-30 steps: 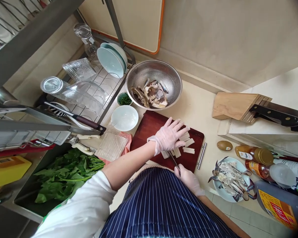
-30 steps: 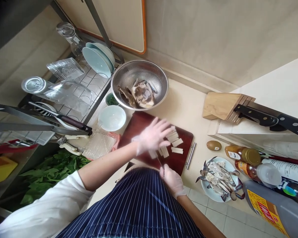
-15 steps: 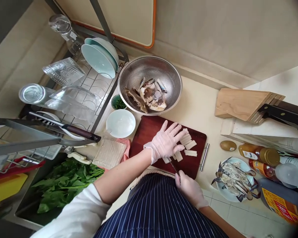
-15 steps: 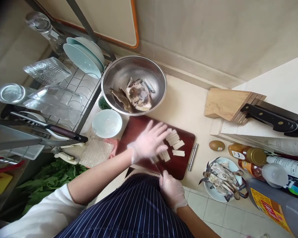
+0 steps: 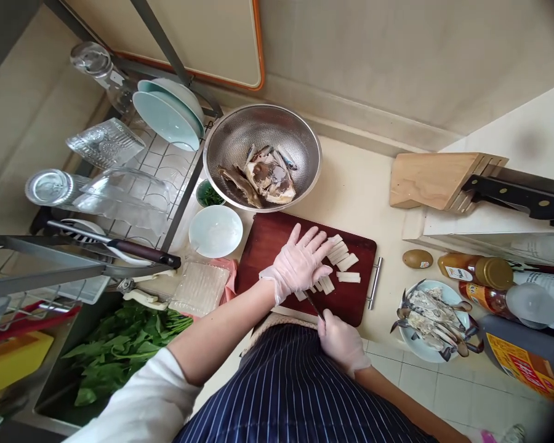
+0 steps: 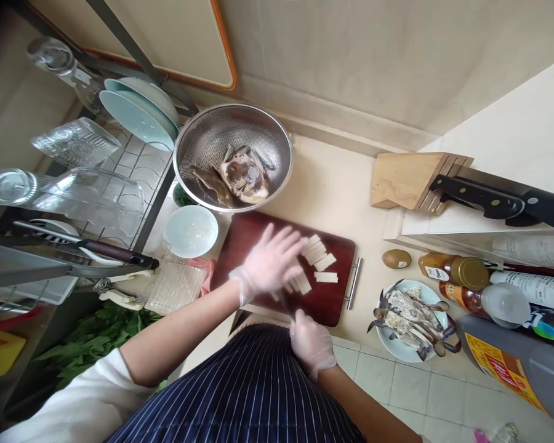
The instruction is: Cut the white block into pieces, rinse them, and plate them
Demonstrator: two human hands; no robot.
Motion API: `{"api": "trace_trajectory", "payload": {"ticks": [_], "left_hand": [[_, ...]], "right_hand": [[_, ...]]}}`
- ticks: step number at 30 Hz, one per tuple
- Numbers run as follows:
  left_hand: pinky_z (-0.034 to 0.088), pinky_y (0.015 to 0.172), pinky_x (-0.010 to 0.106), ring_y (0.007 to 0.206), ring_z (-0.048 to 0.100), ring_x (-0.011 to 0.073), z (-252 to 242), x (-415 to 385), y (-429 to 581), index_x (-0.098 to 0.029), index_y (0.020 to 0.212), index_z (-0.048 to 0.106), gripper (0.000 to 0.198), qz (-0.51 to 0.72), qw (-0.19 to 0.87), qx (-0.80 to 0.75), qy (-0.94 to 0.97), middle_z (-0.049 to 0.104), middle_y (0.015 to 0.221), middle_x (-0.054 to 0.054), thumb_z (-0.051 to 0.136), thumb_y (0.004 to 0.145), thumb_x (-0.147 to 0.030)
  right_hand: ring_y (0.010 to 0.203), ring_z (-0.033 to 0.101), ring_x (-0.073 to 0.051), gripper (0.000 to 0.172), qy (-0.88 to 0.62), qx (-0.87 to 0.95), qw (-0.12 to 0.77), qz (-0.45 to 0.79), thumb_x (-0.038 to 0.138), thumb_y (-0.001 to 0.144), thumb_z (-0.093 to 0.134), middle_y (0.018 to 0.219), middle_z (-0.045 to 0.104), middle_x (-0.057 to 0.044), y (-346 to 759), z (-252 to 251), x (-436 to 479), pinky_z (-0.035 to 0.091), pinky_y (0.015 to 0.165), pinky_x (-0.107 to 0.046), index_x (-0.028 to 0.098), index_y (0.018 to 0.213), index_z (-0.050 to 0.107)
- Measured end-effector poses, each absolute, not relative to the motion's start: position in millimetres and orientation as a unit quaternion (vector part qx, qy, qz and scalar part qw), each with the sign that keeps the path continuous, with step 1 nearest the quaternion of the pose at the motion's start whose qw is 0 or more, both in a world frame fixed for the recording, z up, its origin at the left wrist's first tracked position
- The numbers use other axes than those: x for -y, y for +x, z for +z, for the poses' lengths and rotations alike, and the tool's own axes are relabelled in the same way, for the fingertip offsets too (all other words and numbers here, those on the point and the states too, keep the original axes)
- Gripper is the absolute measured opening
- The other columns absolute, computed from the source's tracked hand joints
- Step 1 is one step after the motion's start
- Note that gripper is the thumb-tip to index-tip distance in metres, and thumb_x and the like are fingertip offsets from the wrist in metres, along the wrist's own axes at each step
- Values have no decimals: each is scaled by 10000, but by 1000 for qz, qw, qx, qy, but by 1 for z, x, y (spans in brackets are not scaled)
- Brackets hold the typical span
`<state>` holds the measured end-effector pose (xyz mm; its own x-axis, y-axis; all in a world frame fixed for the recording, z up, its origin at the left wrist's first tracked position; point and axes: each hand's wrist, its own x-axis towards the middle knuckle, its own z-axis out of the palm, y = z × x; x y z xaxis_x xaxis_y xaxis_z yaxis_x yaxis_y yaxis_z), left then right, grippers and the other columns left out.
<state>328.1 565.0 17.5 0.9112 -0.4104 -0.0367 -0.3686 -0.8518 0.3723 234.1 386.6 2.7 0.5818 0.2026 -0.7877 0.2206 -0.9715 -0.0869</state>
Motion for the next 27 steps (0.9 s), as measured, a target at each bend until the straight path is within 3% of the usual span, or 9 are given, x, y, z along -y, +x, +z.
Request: {"api": "trace_trajectory", "payload": {"ticks": [4,7,10,12,16,19,27], "left_hand": [[129,1125,562,1353,323,318,20,-560,333,-167,1374,408,559,-50,226,227,946,466,1406,139,370,914,-482],[143,1139,526,1351,340,267,28,-568,333,-190,1340,437,472,-14,345,198,918,478,1400,108,326,943,-419],[268,1114,442,1321,389,210,34,-588,312,-208,1349,392,435,82,480,-12,873,470,1402,95,290,956,-365],[366,1049,392,1241,477,199,30,-603,285,-202,1307,418,411,100,513,-169,836,520,1337,103,320,945,-369],[466,887,330,928,629,191,6,-607,230,-205,962,591,249,-142,444,-250,849,676,969,55,433,890,-384],[482,792,285,842,641,180,-7,-590,215,-219,891,601,245,-293,380,-192,856,693,898,36,433,890,-397],[491,779,333,870,660,230,-14,-573,240,-220,997,616,302,-313,291,-142,893,703,951,103,388,911,-399]], "right_hand": [[691,671,-190,272,908,-114,-8,-402,292,956,329,829,703,-74,237,1,-383,348,531,-252,186,945,579],[688,660,-173,294,924,-117,-42,-361,300,958,334,774,700,-64,242,4,-377,311,540,-252,187,860,588],[703,656,-165,287,934,-107,-73,-333,296,955,350,770,702,-58,239,9,-371,289,550,-256,186,834,586],[708,657,-165,295,939,-88,-85,-321,303,960,338,773,705,-55,232,13,-369,281,554,-260,187,848,585],[720,662,-170,294,935,-89,-85,-333,303,959,341,780,710,-53,220,20,-373,279,564,-264,189,835,583],[729,663,-173,307,931,-90,-71,-346,310,961,332,794,713,-47,220,25,-380,276,562,-263,195,822,581],[754,664,-159,302,928,-100,-57,-356,310,963,330,823,714,-40,225,28,-385,279,570,-256,198,842,582]]}}
